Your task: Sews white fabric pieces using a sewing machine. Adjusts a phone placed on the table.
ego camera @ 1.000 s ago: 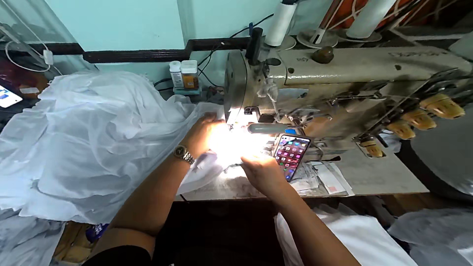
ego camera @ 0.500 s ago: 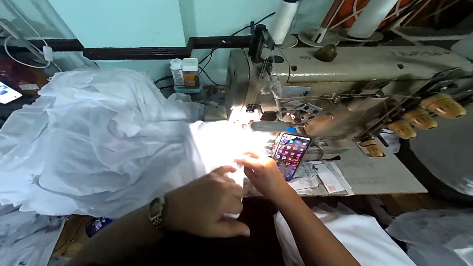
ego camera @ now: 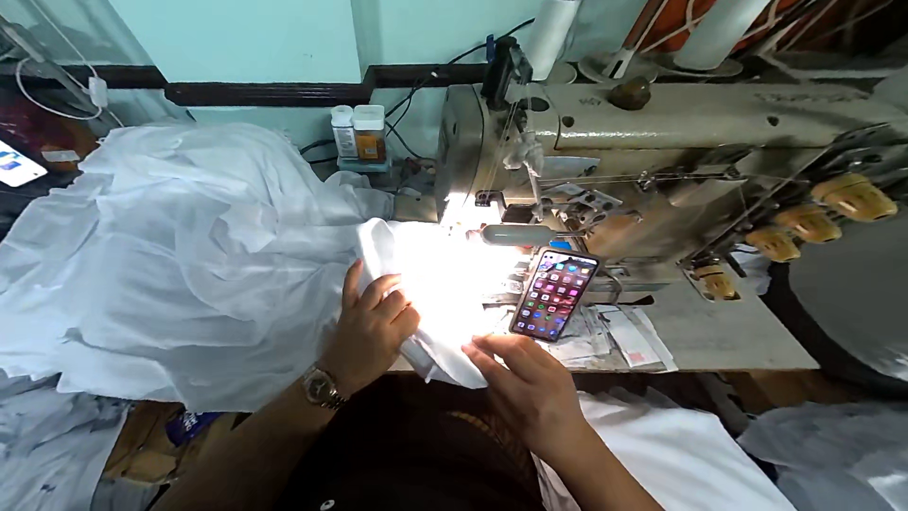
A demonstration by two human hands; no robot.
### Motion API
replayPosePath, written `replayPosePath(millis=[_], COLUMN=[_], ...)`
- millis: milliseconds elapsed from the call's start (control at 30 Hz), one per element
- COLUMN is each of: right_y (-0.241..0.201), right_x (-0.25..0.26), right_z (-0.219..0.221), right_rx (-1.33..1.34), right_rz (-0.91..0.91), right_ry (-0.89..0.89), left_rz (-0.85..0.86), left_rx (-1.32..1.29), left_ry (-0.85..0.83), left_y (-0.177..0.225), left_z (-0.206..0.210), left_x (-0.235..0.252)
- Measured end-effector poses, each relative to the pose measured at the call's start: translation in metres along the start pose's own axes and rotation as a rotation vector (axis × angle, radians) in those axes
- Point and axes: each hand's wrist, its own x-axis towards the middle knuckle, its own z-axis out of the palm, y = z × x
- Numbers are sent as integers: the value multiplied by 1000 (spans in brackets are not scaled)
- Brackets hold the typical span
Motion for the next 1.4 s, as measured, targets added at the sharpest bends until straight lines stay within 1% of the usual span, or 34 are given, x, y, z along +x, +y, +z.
replayPosePath(millis=[67,167,267,367,500,600,633,667,733,800,867,933,1000,1033,1100,1133,1200,1233,1333,1367,1400], right_y=[1,7,13,24,39,46,46,46,46,49,54,57,56,51,36,29,16,13,10,11,13], right_x=[-3,-1,17,39,62,70,71,73,73,69,68,69,66,63,50,41,25,20,15,15,15], right_z=[3,10,13,17,27,42,47,50,51,52,55,55,54,50,39,35,25,20,12,11,10], right_rx=[-6,-4,-31,-52,-83,-136,-154,-166,-156,-116,-86,-5,47,75,112,126,137,135,110,99,97], right_rz=[-12,3,23,43,79,112,126,138,150,170,203,232,190,164,114,86,50,42,58,65,68], right_ry=[-33,-76,-84,-117,-118,-66,-44,-31,-21,-19,-7,7,13,-2,-46,-55,-56,-49,-59,-69,-70], left_rz=[24,42,24,-30,-102,-90,-89,-102,-113,-35,117,275,397,433,448,428,338,280,167,145,130], left_rx=[-5,-30,-34,-40,-94,-105,-82,-42,26,31,-77,-312,-546,-597,-621,-607,-516,-442,-184,-136,-110], left_ry=[-68,-165,-258,-336,-343,-267,-266,-297,-387,-413,-364,-385,-437,-445,-383,-315,-166,-119,-10,23,36], left_y=[-3,-12,-26,-38,-54,-70,-73,-72,-62,-46,-25,-1,16,21,26,28,31,30,6,-6,-17], left_z=[-7,-4,0,7,21,36,36,30,4,-26,-45,-52,-50,-47,-42,-38,-25,-13,43,54,54], left_x=[0,10,32,57,84,96,98,99,99,89,70,52,44,41,36,32,21,14,-3,-2,3])
